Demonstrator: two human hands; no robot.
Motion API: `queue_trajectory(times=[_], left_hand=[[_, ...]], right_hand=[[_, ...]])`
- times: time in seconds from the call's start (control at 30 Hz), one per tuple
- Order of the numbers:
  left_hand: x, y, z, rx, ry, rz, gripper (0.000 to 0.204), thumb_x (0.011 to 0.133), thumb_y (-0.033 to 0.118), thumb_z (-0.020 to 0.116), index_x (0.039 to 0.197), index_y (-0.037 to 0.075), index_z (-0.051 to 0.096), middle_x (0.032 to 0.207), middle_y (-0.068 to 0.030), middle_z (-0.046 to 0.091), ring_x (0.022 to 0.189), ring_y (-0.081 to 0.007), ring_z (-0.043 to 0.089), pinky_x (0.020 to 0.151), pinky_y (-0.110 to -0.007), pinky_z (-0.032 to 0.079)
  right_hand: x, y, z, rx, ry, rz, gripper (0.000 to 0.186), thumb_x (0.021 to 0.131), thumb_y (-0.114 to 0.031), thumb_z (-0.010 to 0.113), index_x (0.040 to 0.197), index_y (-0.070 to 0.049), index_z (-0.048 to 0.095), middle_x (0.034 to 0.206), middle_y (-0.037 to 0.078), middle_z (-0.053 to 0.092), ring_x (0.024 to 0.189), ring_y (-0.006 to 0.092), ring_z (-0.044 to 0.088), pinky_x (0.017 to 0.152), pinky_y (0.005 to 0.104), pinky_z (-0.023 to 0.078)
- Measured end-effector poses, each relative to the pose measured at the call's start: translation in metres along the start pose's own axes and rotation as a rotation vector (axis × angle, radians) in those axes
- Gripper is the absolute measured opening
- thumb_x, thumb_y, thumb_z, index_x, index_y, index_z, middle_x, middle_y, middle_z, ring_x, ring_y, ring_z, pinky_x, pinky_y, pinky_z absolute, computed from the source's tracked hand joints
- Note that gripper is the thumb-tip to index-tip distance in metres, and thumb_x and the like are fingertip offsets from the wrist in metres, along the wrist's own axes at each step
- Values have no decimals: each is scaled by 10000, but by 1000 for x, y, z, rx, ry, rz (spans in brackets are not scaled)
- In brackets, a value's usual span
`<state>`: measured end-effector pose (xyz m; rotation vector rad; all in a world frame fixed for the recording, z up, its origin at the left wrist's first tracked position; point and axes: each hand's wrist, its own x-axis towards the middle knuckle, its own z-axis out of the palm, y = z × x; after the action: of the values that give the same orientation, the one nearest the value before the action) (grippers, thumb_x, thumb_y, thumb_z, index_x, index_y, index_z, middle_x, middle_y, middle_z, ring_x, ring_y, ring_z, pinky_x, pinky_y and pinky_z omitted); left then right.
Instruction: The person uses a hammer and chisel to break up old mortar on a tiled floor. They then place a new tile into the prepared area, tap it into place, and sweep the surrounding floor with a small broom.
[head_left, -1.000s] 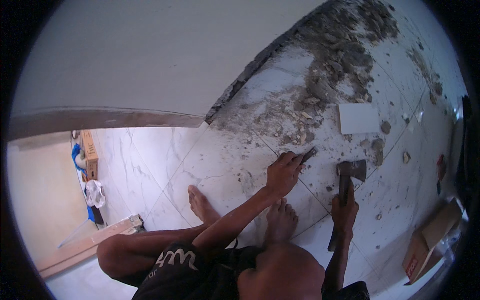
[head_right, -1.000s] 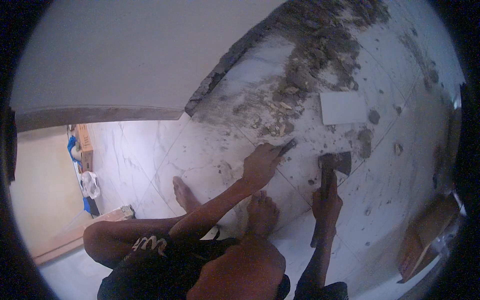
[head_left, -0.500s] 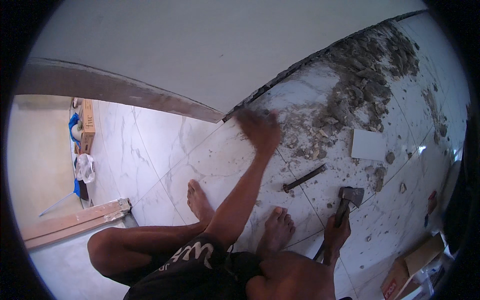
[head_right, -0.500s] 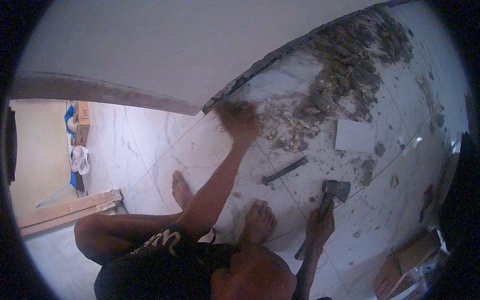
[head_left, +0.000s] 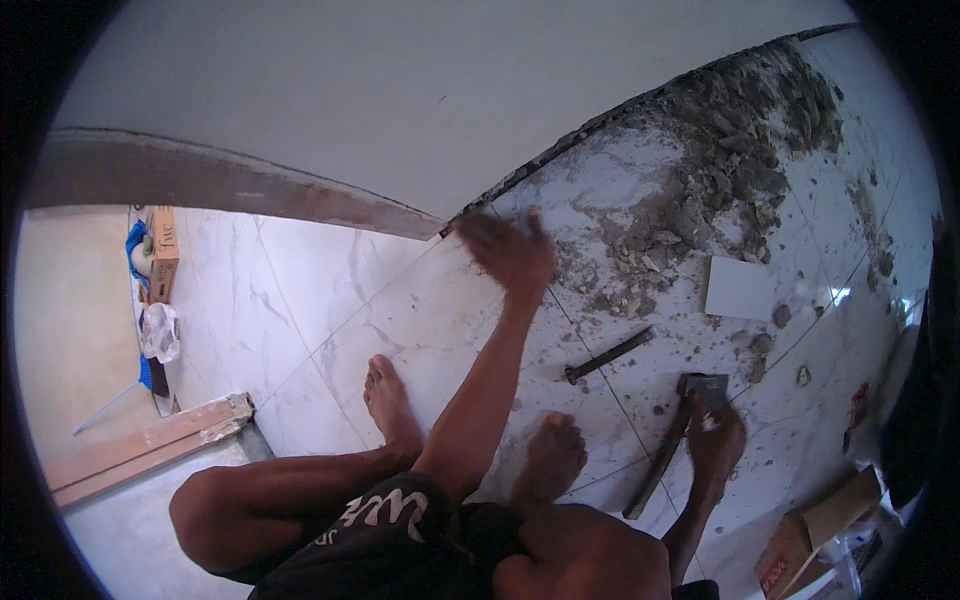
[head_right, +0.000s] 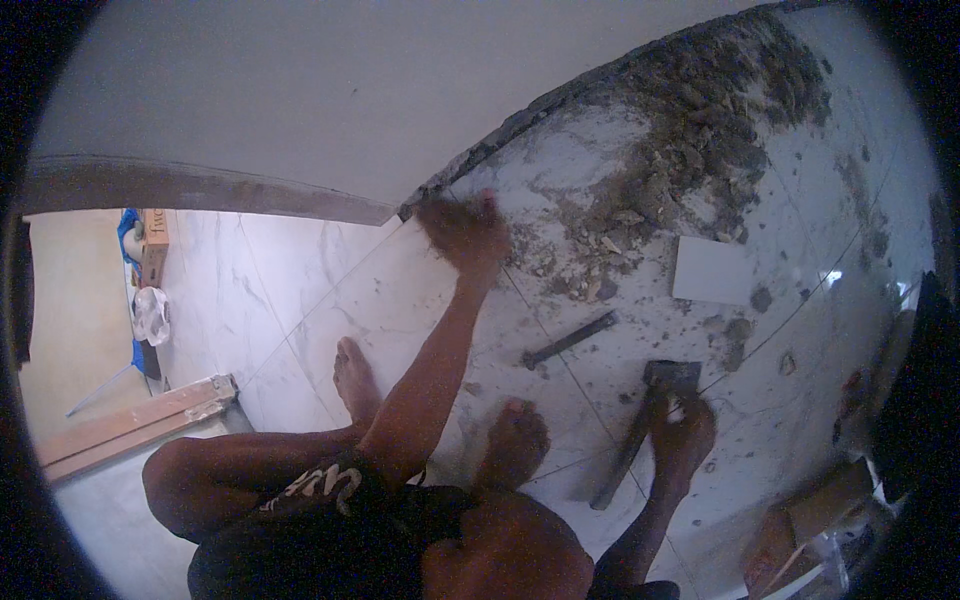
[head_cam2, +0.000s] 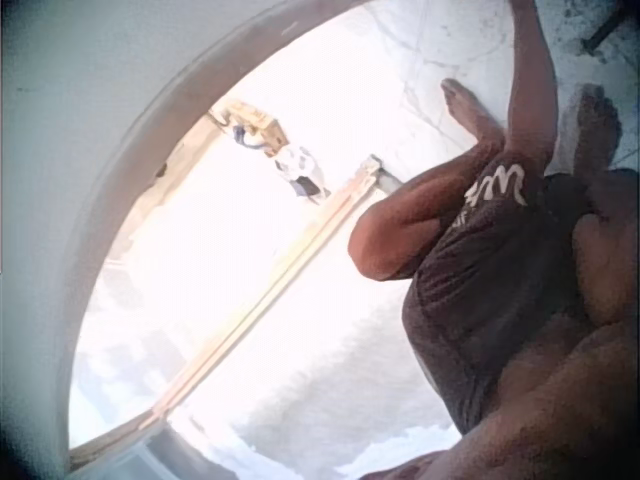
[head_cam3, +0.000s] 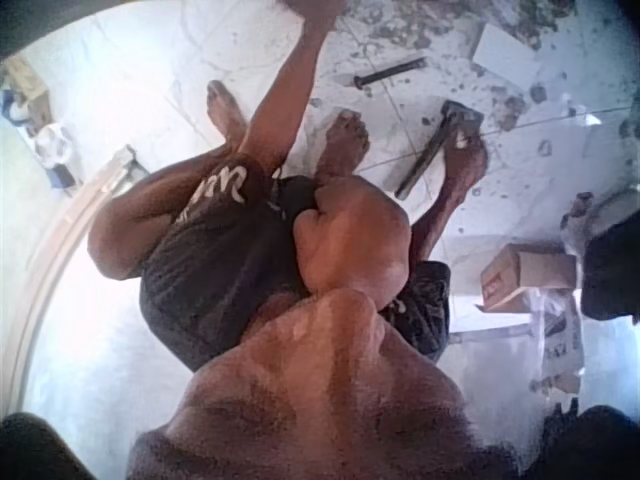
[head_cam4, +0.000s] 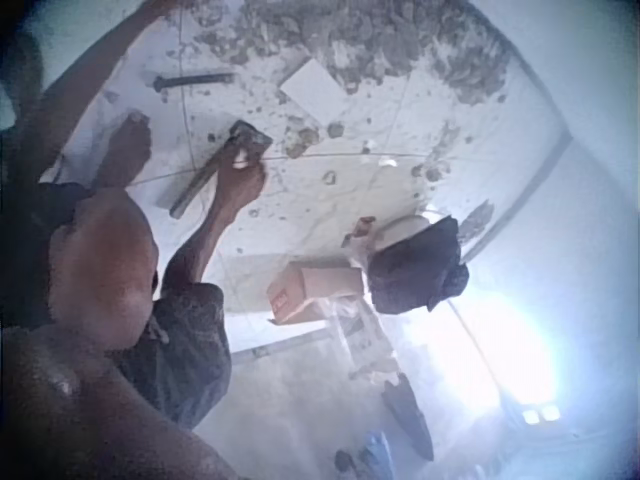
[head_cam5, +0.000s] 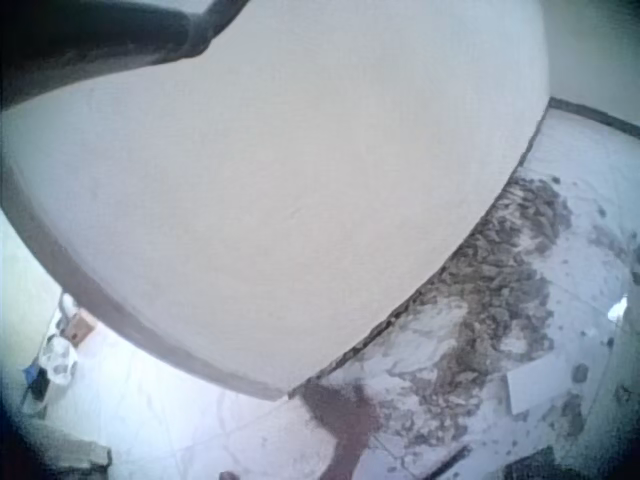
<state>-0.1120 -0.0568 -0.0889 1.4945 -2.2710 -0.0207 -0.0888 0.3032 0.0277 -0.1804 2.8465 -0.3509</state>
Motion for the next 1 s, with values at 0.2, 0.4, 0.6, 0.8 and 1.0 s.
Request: queue_trajectory(times=[0.2, 0.4, 0.6, 0.8, 1.0], left_hand=[[-30, 64, -31, -655, -467, 760, 552, 931, 375, 545, 1289, -45, 535, 1437, -278, 390, 1363, -451, 307, 1124, -506, 254], [-17, -18, -41, -253, -67, 220, 480, 949, 368, 527, 1348, 100, 522, 1502, -181, 349, 1374, -415, 317, 1106, -548, 257], [-23, -37, -53, -837, -438, 451, 318, 887, 161, 638, 1178, 31, 641, 1260, -227, 579, 1219, -388, 501, 1043, -441, 378], [-43, -73, -82, -786, -316, 229, 207, 851, 44, 641, 1053, 20, 677, 1047, -148, 683, 1039, -327, 595, 936, -420, 458], [-40, -99, -101, -962, -357, 33, 254, 852, 58, 659, 1106, 46, 663, 1058, -129, 681, 1012, -279, 621, 859, -377, 510]], right_hand=[[121, -12, -1, -76, 276, -49, 837, 786, -575, 699, 1449, -165, 392, 1406, 286, 394, 1302, 448, 387, 998, 559, 399], [150, -22, 13, -71, 99, 62, 1088, 651, -700, 732, 1521, -275, 236, 1498, 308, 222, 1359, 500, 288, 1023, 611, 350], [154, -32, 14, 68, 26, 93, 1111, 629, -668, 760, 1519, -262, 234, 1456, 331, 267, 1331, 490, 334, 1015, 604, 359], [153, -50, -6, -75, 21, 174, 1074, 672, -538, 800, 1511, -196, 223, 1383, 292, 375, 1252, 427, 430, 958, 579, 398], [137, -66, -4, 778, 80, -194, 1029, 679, -318, 858, 1492, -136, 254, 1375, 224, 368, 1246, 349, 423, 979, 527, 409]])
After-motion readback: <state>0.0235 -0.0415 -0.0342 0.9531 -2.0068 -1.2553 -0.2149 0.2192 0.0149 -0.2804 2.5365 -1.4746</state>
